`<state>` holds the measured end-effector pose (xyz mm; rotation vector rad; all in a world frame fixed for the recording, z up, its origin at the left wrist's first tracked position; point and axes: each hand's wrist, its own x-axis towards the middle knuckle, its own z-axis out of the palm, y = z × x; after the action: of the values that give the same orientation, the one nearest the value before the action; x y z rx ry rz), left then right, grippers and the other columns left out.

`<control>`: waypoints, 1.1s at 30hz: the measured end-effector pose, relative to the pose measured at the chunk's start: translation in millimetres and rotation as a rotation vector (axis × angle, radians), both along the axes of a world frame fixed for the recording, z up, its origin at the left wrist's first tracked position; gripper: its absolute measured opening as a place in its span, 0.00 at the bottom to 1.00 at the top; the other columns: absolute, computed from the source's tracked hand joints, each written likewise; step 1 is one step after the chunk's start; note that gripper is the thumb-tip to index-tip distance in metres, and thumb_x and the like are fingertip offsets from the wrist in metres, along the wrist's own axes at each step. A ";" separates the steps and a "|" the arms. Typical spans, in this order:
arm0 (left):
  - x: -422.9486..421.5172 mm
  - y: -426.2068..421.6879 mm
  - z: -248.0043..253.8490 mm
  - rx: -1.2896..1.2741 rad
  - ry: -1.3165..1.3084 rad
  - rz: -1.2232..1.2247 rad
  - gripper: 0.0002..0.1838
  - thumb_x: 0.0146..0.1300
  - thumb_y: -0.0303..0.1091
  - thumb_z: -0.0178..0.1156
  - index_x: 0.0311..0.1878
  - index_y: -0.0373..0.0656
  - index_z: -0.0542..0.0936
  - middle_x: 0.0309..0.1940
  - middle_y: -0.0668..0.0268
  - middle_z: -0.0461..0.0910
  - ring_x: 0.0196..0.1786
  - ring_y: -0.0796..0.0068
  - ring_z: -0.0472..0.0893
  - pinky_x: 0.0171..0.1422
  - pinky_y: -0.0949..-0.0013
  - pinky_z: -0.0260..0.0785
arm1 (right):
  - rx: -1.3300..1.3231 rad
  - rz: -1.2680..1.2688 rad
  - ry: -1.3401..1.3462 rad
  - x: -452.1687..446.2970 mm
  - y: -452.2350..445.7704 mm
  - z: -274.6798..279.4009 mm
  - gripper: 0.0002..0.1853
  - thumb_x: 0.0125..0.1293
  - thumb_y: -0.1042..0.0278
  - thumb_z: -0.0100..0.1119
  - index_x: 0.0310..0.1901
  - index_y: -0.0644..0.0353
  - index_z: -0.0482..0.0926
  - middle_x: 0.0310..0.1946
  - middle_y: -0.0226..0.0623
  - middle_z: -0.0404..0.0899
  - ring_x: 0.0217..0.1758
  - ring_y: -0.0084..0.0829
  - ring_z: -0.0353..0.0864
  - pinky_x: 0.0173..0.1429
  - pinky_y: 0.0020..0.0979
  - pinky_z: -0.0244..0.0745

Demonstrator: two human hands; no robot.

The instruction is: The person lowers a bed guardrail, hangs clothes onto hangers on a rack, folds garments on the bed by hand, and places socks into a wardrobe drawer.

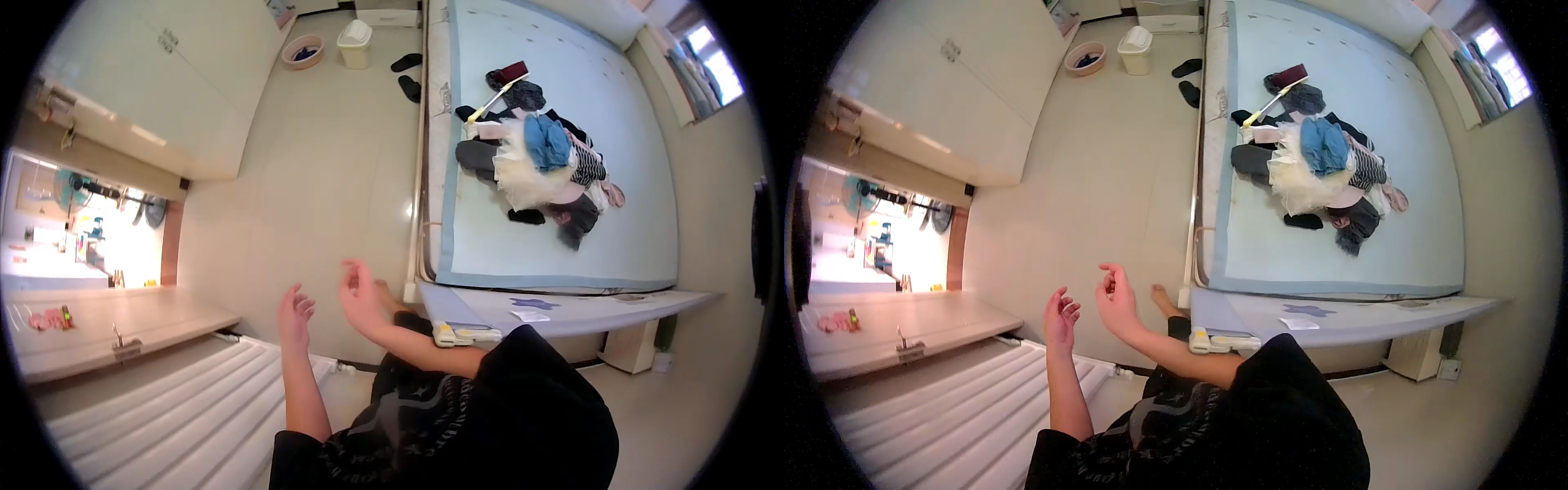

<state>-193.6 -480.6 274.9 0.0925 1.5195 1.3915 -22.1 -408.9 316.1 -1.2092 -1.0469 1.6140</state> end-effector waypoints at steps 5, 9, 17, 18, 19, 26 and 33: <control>-39.5 89.4 1.0 -0.011 0.037 -0.152 0.18 0.74 0.45 0.55 0.59 0.44 0.78 0.35 0.72 0.79 0.37 0.76 0.81 0.39 0.72 0.71 | -0.082 -0.482 0.074 -61.3 43.4 -42.6 0.17 0.67 0.80 0.54 0.57 0.57 0.71 0.33 0.26 0.67 0.35 0.18 0.68 0.38 0.22 0.69; -46.7 172.2 9.5 -0.056 0.042 -0.274 0.18 0.74 0.44 0.55 0.58 0.44 0.78 0.35 0.71 0.79 0.37 0.76 0.82 0.39 0.73 0.72 | -0.096 -0.634 -0.255 -50.0 79.1 -49.7 0.18 0.64 0.81 0.55 0.55 0.57 0.72 0.32 0.26 0.68 0.35 0.19 0.69 0.39 0.24 0.70; -24.5 306.2 -4.3 -0.132 -0.012 -0.542 0.16 0.75 0.42 0.52 0.58 0.45 0.79 0.35 0.71 0.80 0.37 0.75 0.84 0.37 0.74 0.75 | -0.192 -0.960 -0.189 -13.8 132.5 -99.6 0.17 0.64 0.83 0.53 0.54 0.60 0.71 0.33 0.26 0.69 0.36 0.19 0.70 0.44 0.23 0.69; -18.5 320.2 -6.5 -0.136 -0.021 -0.578 0.16 0.75 0.42 0.52 0.58 0.45 0.79 0.35 0.72 0.80 0.37 0.75 0.84 0.37 0.73 0.75 | -0.216 -1.005 -0.161 -6.7 139.7 -95.0 0.18 0.63 0.84 0.53 0.54 0.62 0.71 0.33 0.27 0.69 0.36 0.19 0.71 0.45 0.23 0.70; -13.0 333.8 -9.9 -0.140 -0.031 -0.611 0.16 0.75 0.42 0.52 0.58 0.45 0.79 0.35 0.72 0.80 0.37 0.75 0.84 0.37 0.73 0.75 | -0.231 -1.062 -0.127 -1.5 146.0 -101.5 0.18 0.64 0.85 0.52 0.55 0.62 0.70 0.34 0.28 0.69 0.36 0.20 0.70 0.44 0.24 0.70; 10.8 427.5 -26.4 -0.172 -0.078 -0.778 0.17 0.75 0.43 0.52 0.58 0.46 0.79 0.35 0.72 0.80 0.37 0.75 0.83 0.38 0.72 0.75 | -0.329 -1.430 -0.202 50.5 163.1 -133.7 0.17 0.66 0.82 0.52 0.55 0.59 0.71 0.34 0.27 0.68 0.35 0.19 0.69 0.42 0.23 0.68; -8.9 520.1 -42.4 -0.185 -0.113 -0.921 0.17 0.75 0.43 0.52 0.58 0.46 0.79 0.35 0.71 0.79 0.37 0.73 0.83 0.39 0.71 0.75 | -0.374 -1.578 -0.194 65.6 223.8 -153.0 0.14 0.65 0.82 0.52 0.51 0.61 0.73 0.35 0.28 0.69 0.39 0.21 0.70 0.46 0.25 0.68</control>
<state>-202.4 39.4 232.5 0.5183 1.2435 0.5095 43.5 -185.1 163.1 -1.7231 0.2867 0.3957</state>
